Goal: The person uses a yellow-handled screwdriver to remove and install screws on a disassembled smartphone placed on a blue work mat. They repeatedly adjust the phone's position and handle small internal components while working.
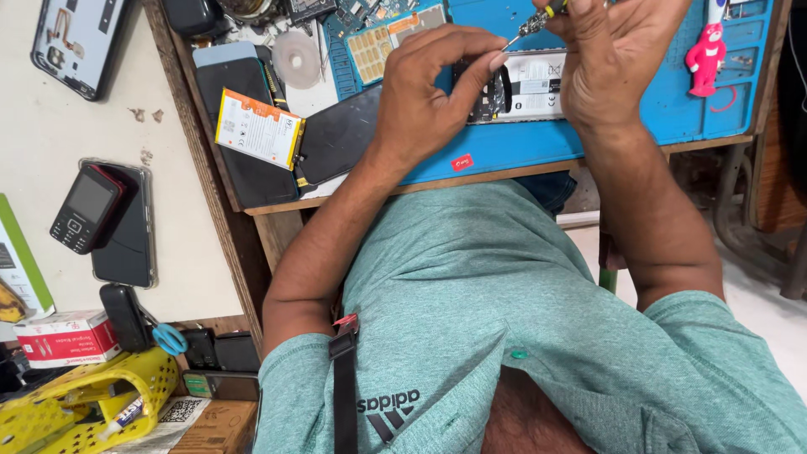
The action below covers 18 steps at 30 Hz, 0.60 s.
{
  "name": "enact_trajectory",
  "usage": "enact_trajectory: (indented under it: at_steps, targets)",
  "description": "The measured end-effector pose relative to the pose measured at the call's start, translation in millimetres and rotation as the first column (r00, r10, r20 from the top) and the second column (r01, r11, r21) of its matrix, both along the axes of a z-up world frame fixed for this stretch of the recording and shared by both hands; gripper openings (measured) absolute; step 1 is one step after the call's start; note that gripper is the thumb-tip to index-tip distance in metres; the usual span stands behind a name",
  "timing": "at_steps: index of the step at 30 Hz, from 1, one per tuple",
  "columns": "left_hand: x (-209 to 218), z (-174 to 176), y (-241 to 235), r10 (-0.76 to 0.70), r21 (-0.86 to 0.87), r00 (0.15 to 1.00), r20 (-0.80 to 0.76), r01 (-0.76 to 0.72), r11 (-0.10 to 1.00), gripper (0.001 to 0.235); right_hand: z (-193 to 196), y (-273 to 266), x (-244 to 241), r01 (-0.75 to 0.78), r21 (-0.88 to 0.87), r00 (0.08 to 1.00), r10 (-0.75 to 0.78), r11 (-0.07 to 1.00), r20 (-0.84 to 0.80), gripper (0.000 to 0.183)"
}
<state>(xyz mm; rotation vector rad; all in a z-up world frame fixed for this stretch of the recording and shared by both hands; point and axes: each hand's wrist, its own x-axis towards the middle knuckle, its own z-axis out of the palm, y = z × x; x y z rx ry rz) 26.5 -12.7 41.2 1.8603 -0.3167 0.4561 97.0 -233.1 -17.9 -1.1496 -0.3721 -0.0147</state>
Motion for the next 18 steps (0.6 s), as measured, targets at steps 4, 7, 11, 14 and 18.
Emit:
enact_trajectory:
  at_steps: [4, 7, 11, 14, 18]
  targets:
    - [-1, 0, 1, 0.009, -0.061, 1.000, -0.024, -0.011, 0.998, 0.011, -5, -3, 2, 0.042, 0.021, 0.995, -0.040, 0.999, -0.089, 0.046]
    - [-3, 2, 1, 0.032, -0.027, 0.999, -0.009, -0.033, 0.999, 0.010, -9, -4, 1, 0.036, 0.011, 0.996, -0.035, 0.999, -0.080, 0.047]
    - [0, 1, -2, 0.074, 0.075, 0.995, 0.063, -0.079, 0.994, 0.011, -13, -5, 1, 0.030, -0.061, 0.998, -0.027, 0.998, 0.051, 0.048]
    - [3, -3, -3, 0.065, 0.079, 0.994, 0.094, -0.072, 0.994, 0.011, -14, -6, 4, 0.055, -0.122, 0.995, -0.044, 0.991, 0.092, 0.051]
    - [3, -7, -3, 0.065, 0.080, 0.995, 0.072, -0.071, 0.994, 0.012, -15, -5, 4, 0.071, -0.167, 0.984, -0.042, 0.983, 0.172, 0.052]
